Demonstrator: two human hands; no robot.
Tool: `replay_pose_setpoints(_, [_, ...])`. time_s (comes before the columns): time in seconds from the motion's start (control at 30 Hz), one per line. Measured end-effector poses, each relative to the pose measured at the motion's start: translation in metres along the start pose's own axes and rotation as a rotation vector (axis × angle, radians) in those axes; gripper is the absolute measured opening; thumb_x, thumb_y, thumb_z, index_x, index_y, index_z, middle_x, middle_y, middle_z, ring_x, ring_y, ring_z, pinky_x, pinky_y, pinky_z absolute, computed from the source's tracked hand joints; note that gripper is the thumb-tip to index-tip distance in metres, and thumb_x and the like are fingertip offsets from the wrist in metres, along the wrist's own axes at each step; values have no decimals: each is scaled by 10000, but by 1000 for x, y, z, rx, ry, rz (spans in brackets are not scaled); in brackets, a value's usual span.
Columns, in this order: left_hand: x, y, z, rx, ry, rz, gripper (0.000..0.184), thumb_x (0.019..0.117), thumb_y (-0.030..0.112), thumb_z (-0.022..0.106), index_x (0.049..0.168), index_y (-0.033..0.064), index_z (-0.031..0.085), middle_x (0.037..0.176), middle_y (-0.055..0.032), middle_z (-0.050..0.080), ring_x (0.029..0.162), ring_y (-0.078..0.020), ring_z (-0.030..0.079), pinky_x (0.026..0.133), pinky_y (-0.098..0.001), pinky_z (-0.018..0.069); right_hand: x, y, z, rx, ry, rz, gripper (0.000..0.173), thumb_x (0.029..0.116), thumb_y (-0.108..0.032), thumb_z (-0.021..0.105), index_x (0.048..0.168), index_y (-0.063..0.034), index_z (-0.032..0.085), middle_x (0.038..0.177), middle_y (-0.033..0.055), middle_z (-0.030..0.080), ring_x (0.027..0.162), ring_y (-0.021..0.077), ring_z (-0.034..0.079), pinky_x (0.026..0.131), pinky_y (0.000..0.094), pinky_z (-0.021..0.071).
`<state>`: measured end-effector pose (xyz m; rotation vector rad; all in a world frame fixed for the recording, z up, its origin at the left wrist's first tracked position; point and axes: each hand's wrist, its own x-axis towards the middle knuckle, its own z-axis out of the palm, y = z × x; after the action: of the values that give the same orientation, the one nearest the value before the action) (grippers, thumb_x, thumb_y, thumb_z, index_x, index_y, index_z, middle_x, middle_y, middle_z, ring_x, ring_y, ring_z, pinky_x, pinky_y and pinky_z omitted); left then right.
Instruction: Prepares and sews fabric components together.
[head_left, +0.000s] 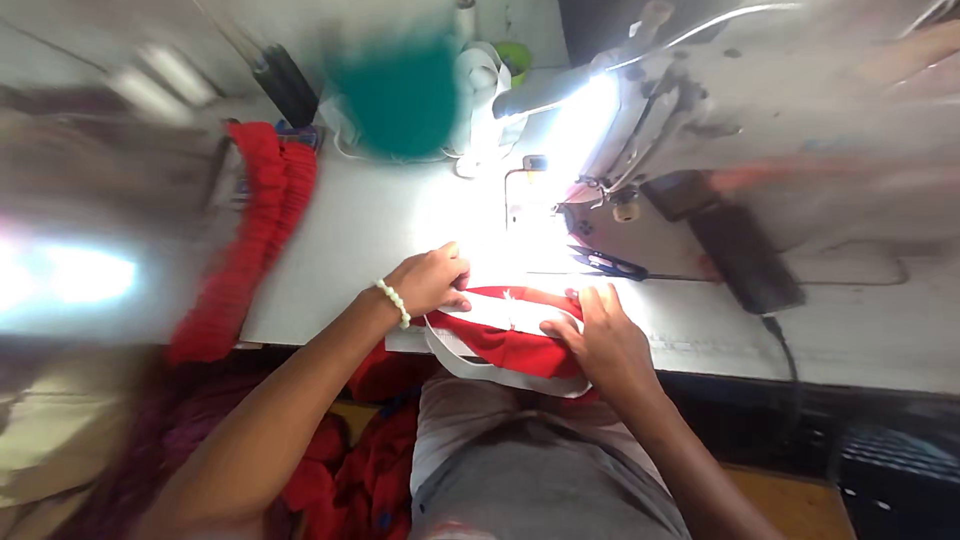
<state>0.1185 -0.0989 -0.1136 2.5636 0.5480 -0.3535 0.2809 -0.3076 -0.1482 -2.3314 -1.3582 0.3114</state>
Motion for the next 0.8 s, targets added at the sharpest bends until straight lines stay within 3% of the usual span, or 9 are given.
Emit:
replay_pose_setpoints(0.13, [-21,8,27,26,157,115,194,955,137,682,888,-45,687,977,-188,637,940,-328,642,820,-430,536,-1,-3,-5,16,-70,28,328,938,-251,749,1005,62,676,1072,270,621,840,397,686,679,524,556])
replay_pose_setpoints(0.23, [-33,17,44,-29,262,53,272,981,185,674,1106,-56,652,1062,-219,635,958,-349,673,836,-441,571,-6,11,14,54,154,-127,271,926,-194,733,948,68,668,989,260,634,803,403,685,635,512,559])
replay_pose_setpoints(0.3, [-36,19,49,-77,284,2,399,981,239,686,1266,-35,628,1104,-230,628,950,-357,676,829,-459,575,-8,19,23,125,303,-263,171,910,-97,692,946,69,676,1027,265,682,908,429,688,751,538,552])
replay_pose_setpoints(0.47, [-40,28,56,-171,292,131,209,990,141,623,1025,-54,688,986,-204,666,920,-336,668,816,-457,551,-16,15,7,41,581,-439,80,974,-129,584,958,-73,639,1100,157,716,1016,348,611,858,483,398])
replay_pose_setpoints(0.53, [-48,34,46,-337,353,156,188,983,101,577,1055,-41,679,994,-162,697,945,-244,674,859,-392,547,-17,15,-11,-9,625,-435,115,1007,-200,589,974,-100,634,1165,147,708,1114,373,570,924,509,355])
replay_pose_setpoints(0.6, [-58,41,34,-467,429,137,140,1000,116,569,1036,-1,637,850,-58,665,765,-69,635,723,-234,534,-17,18,-26,0,568,-419,91,984,-158,575,967,-82,623,1190,154,723,1176,415,576,941,554,358])
replay_pose_setpoints(0.63, [-62,45,30,-488,457,131,105,1000,114,581,1021,20,621,772,-12,617,671,-12,575,640,-171,489,-17,20,-31,27,515,-409,80,960,-117,578,965,-59,632,1121,155,736,1121,396,627,926,546,414])
replay_pose_setpoints(0.7, [-68,49,26,-387,508,83,91,946,61,609,1030,38,635,746,-4,613,616,-15,548,588,-163,470,-15,26,-36,141,407,-414,103,904,-33,604,977,15,658,918,167,723,858,314,701,777,455,549])
replay_pose_setpoints(0.8, [-72,53,29,-158,520,-52,128,886,48,684,1012,32,690,838,-83,693,727,-181,676,659,-357,568,-19,34,-53,330,286,-439,188,905,-79,616,1066,18,613,904,92,712,782,75,677,718,211,566])
